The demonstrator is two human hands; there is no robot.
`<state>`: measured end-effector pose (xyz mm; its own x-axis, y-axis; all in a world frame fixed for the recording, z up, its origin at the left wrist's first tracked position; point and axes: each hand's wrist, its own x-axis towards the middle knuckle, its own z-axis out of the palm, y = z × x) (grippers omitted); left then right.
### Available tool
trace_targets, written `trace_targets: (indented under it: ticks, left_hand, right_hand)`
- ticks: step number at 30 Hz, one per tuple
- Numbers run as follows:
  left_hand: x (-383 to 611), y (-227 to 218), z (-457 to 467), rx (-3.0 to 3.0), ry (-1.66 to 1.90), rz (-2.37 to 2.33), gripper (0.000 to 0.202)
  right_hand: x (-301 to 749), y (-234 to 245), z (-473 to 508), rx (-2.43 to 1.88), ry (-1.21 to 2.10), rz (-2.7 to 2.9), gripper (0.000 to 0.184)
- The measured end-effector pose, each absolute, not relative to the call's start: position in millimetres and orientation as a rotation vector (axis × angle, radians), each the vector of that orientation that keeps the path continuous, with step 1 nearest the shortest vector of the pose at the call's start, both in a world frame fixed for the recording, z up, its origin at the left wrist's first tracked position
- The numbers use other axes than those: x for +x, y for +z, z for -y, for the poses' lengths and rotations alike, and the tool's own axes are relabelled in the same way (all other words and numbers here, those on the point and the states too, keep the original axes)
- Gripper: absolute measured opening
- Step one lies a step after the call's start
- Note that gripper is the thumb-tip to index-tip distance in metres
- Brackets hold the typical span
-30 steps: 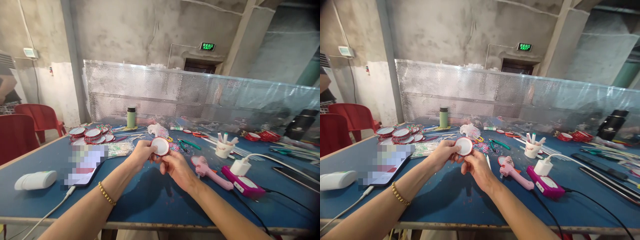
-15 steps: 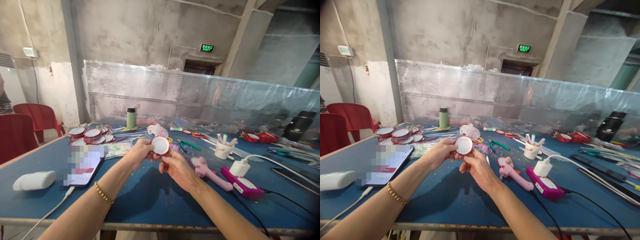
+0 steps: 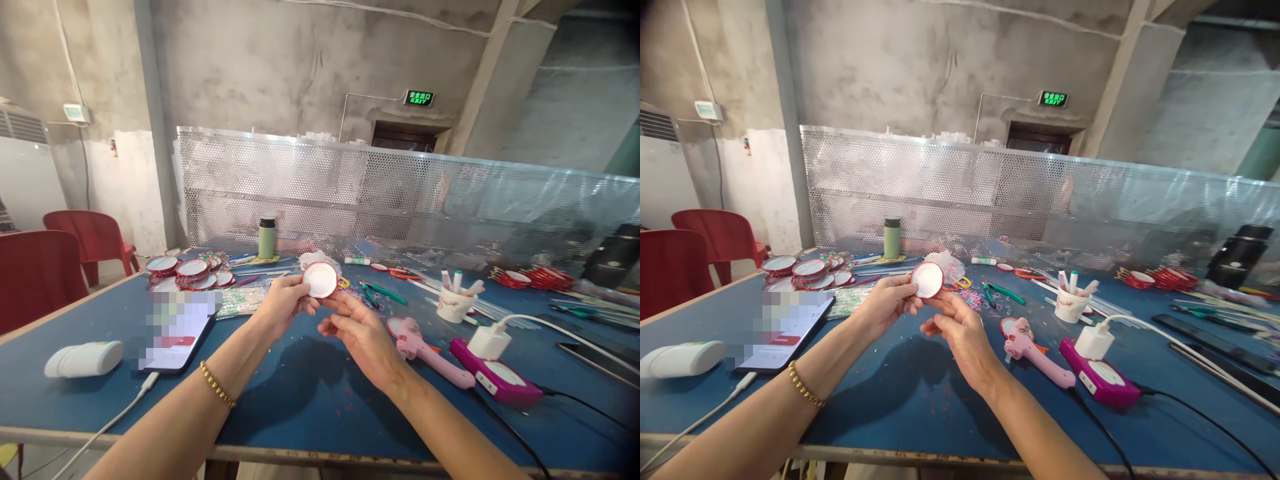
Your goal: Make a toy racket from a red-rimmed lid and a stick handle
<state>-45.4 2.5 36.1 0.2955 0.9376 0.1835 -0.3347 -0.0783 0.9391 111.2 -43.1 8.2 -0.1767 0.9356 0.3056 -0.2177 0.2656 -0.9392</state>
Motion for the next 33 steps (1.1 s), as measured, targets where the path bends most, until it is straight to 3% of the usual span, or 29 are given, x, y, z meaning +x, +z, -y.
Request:
trace_targets:
  ticks: [6,13,16,19,25,33]
  left_hand:
    - [-42.8,30.5,-4.8,1.479,1.192,-0.77,0.014]
    - [-49.7,33.4,-5.4,1.956,1.091,-1.168,0.021]
    - [-52.6,37.3,-3.0,2.232,1.103,-1.354,0.023]
    - [-53.5,37.3,-4.3,2.323,1.114,-1.411,0.024]
    - [-48.8,21.1,-16.2,2.12,0.962,-1.467,0.025]
    - [-41.9,1.6,-27.3,1.722,0.959,-1.262,0.013]
  right_hand:
    - [113.9,6.6,39.5,-0.779,1.331,1.169,0.036]
    - [146.2,23.7,32.8,-0.925,0.898,0.963,0.028]
    - [177.3,59.6,25.4,-0.921,0.562,1.204,0.019]
    - [204.7,90.1,1.3,-1.179,0.179,1.437,0.015]
    - [205.7,84.8,-56.0,-1.871,-0.461,2.208,0.021]
    - [185.3,51.7,-82.8,-1.971,-0.469,2.495,0.024]
